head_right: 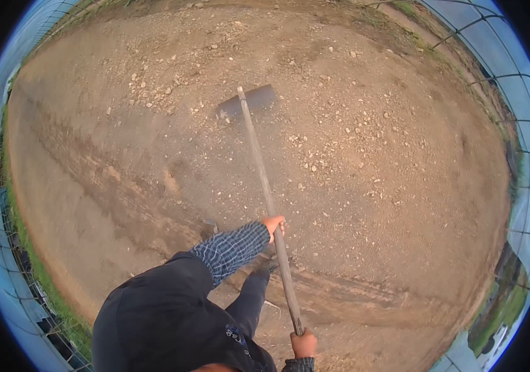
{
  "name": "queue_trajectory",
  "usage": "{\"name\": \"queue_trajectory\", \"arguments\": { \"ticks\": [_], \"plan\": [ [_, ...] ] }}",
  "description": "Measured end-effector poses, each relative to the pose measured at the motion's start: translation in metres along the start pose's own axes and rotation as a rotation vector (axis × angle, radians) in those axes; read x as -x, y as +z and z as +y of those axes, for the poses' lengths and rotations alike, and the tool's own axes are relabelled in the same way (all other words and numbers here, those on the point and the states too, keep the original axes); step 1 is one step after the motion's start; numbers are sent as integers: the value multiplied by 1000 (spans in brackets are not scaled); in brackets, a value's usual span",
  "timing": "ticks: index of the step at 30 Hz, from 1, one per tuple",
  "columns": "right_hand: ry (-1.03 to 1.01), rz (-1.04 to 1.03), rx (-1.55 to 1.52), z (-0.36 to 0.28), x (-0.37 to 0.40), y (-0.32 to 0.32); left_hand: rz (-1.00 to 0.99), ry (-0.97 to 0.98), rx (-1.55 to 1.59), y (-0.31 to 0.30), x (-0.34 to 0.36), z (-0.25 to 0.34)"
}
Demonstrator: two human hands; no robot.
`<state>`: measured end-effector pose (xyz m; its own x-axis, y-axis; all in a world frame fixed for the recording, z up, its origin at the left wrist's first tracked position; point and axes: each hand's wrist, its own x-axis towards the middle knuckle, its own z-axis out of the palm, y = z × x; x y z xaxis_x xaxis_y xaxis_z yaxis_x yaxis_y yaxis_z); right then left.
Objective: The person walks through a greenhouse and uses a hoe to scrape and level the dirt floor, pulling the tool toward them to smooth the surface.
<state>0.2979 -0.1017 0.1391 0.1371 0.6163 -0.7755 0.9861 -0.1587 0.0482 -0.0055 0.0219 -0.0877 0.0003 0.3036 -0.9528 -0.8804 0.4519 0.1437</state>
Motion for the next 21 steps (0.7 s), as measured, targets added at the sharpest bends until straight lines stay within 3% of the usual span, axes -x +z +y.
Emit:
{"name": "queue_trajectory", "arguments": {
  "ticks": [5, 7, 9, 12, 14, 17, 19, 20, 21],
  "plan": [
    [-290, 111, -208, -183, -30, 16, -45, 246, 26, -50, -17, 196],
    [-427, 112, -324, -239, -23, 21, 61, 353, -197, -76, -23, 261],
    [-488, 103, -362, -242, -18, 24, 79, 372, -358, -89, -32, 271],
    [-369, 31, -394, -180, -15, 32, 257, 427, -252, -84, -2, 206],
    [-264, 101, -195, -105, -9, 41, 233, 442, -201, -76, 2, 119],
    [-96, 80, 73, 21, 16, 32, 222, 292, -5, -44, 18, -35],
    [-57, 101, 103, 106, 46, 13, 161, -104, 68, -23, 69, -102],
    [11, 51, 155, 156, 56, 7, 68, -214, 111, -18, 76, -141],
    [57, -117, 297, 151, 86, -35, 74, -353, -14, -3, 87, -171]
  ]
}}
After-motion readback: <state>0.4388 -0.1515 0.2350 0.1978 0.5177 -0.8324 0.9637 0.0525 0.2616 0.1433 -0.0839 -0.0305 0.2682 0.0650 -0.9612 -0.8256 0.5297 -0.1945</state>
